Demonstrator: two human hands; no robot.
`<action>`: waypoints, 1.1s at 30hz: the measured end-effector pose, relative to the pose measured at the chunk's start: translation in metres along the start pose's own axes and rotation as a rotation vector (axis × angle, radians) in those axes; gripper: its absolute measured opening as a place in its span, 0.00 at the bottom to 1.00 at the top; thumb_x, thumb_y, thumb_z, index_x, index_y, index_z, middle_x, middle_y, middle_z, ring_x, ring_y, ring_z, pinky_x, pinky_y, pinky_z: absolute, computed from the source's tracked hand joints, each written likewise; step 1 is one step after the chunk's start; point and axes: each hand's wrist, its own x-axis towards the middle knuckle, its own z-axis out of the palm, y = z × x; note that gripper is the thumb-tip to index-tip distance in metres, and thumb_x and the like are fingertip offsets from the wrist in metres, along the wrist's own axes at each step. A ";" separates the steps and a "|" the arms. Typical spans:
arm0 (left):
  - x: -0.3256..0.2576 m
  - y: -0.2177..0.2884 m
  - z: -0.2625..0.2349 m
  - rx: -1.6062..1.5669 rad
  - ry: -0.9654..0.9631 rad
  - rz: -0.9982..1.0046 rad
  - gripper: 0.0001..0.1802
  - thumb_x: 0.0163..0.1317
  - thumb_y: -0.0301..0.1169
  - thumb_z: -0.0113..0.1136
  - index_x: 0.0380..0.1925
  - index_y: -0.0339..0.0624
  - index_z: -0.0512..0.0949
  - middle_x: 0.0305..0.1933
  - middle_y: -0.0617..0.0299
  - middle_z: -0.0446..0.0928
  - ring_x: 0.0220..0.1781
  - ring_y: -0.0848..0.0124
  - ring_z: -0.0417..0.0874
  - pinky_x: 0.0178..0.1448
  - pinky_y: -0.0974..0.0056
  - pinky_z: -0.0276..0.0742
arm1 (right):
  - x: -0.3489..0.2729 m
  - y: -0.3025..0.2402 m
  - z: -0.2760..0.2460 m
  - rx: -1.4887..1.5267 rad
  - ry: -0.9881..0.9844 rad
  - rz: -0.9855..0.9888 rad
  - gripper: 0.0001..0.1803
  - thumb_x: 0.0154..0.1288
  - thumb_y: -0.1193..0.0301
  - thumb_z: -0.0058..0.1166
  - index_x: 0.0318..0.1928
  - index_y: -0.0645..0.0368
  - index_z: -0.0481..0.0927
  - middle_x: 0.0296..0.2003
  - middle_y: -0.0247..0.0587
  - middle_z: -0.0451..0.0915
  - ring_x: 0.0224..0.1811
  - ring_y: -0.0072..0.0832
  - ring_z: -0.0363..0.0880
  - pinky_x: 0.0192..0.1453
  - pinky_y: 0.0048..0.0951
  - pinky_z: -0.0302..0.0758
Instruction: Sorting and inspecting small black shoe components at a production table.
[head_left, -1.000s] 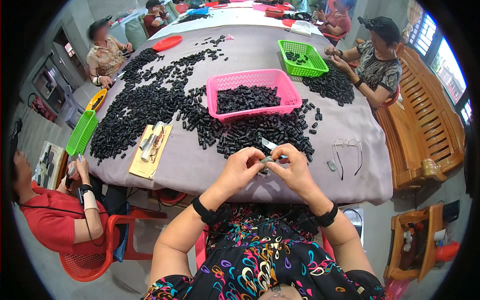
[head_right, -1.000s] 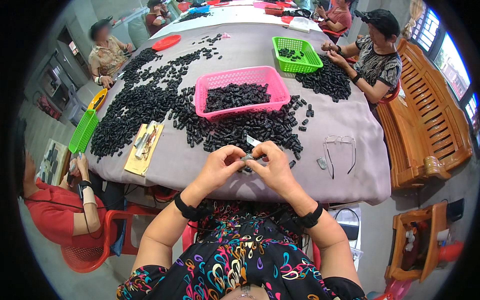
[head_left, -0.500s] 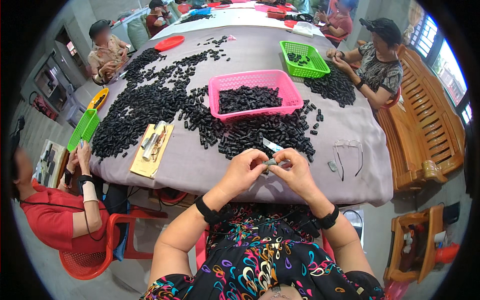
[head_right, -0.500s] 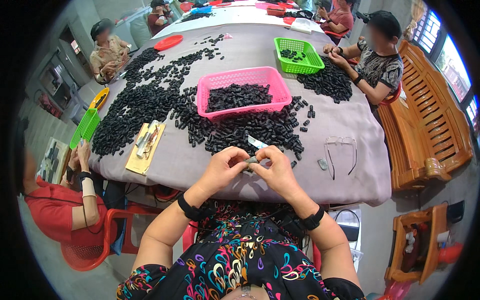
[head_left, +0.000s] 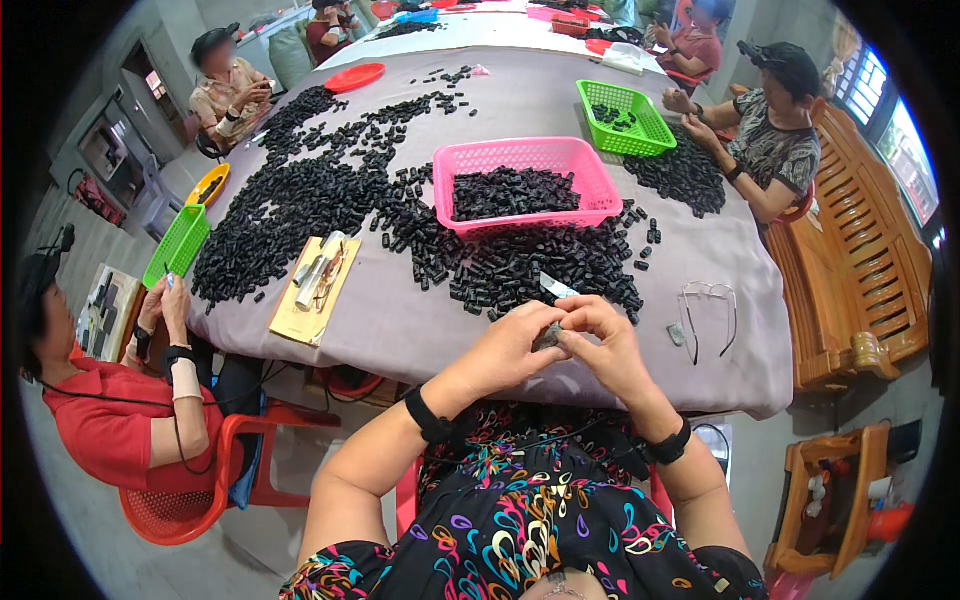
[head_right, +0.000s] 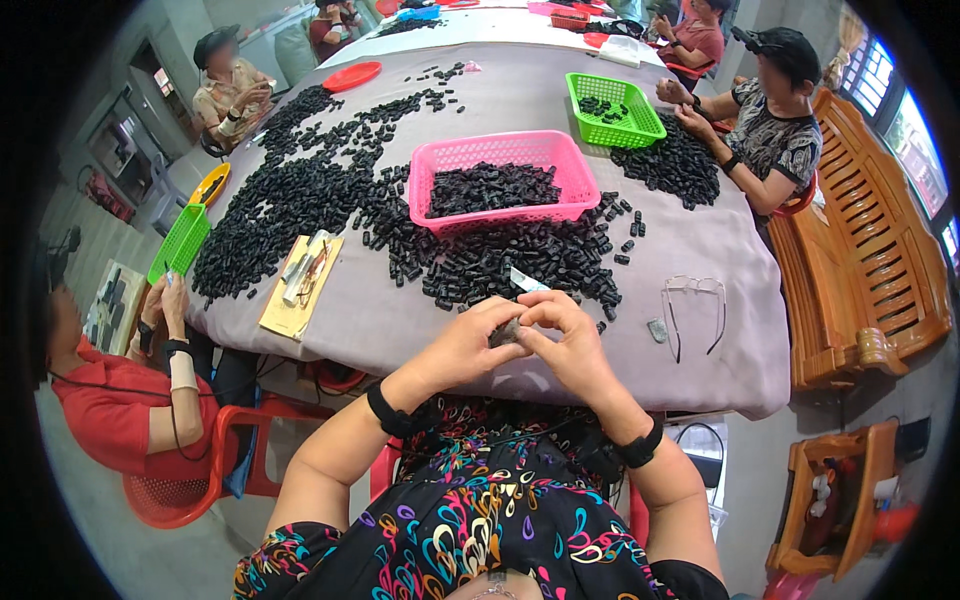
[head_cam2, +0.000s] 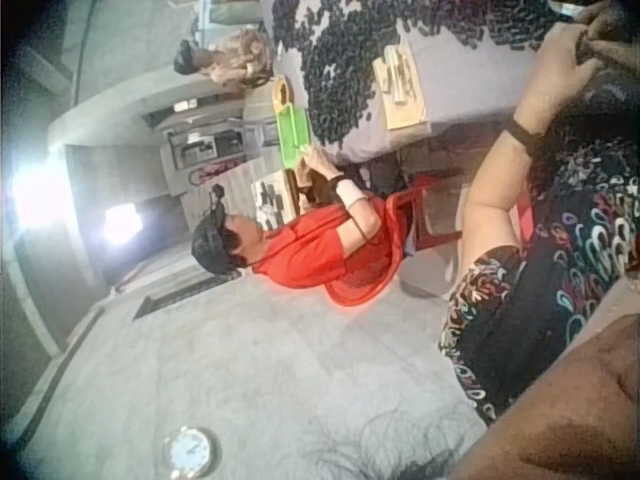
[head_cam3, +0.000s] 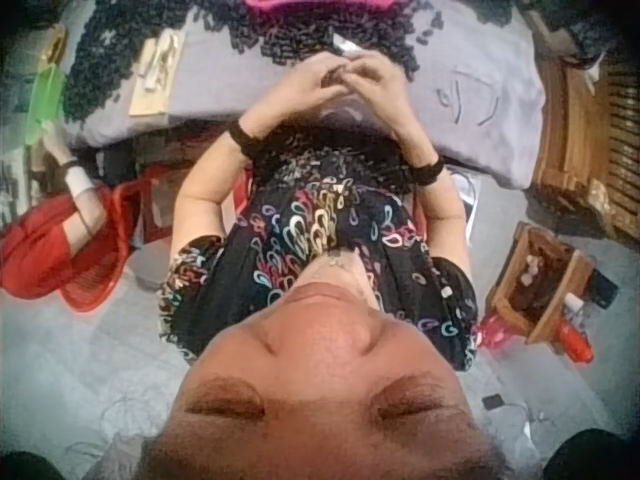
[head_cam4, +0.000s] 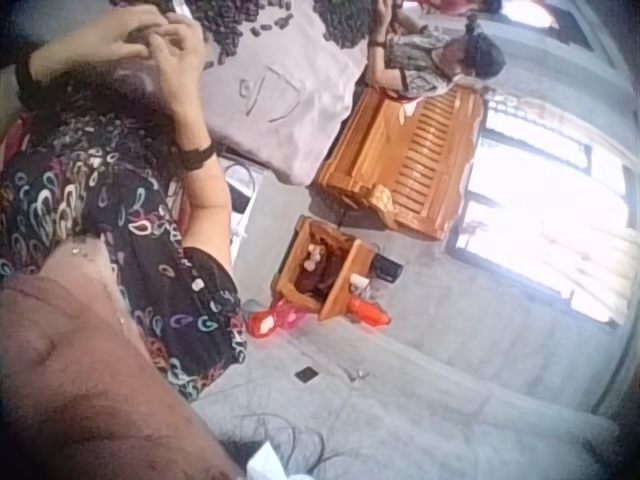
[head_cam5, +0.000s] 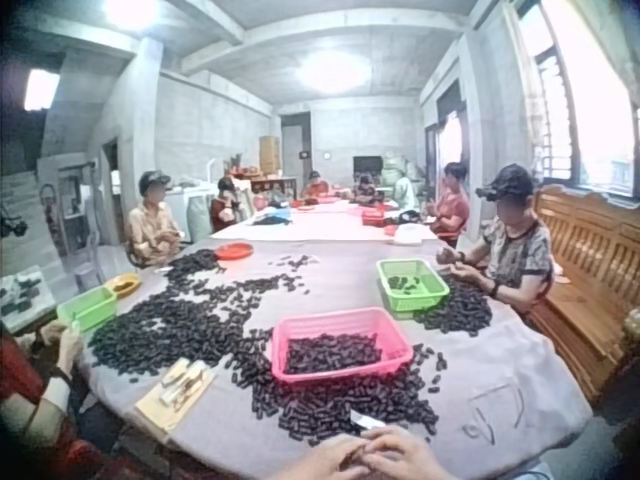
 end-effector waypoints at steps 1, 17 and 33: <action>0.001 -0.002 0.001 0.002 0.004 -0.003 0.18 0.57 0.31 0.64 0.47 0.40 0.75 0.40 0.52 0.77 0.46 0.52 0.78 0.51 0.54 0.73 | 0.000 -0.005 0.002 0.015 -0.008 -0.012 0.06 0.56 0.76 0.61 0.36 0.62 0.81 0.51 0.45 0.77 0.50 0.32 0.78 0.55 0.32 0.73; 0.010 -0.011 -0.002 0.594 0.078 0.183 0.07 0.53 0.30 0.61 0.32 0.43 0.74 0.29 0.58 0.78 0.32 0.59 0.81 0.38 0.56 0.74 | -0.009 -0.019 -0.010 0.079 -0.369 0.046 0.23 0.65 0.67 0.57 0.59 0.60 0.74 0.67 0.51 0.63 0.72 0.44 0.58 0.72 0.40 0.56; 0.018 0.001 -0.008 0.702 -0.084 0.463 0.07 0.50 0.30 0.60 0.31 0.45 0.76 0.20 0.66 0.74 0.25 0.67 0.79 0.34 0.62 0.71 | -0.027 -0.056 -0.008 -0.260 -0.559 0.162 0.31 0.64 0.72 0.54 0.65 0.58 0.58 0.50 0.59 0.78 0.32 0.45 0.84 0.35 0.36 0.81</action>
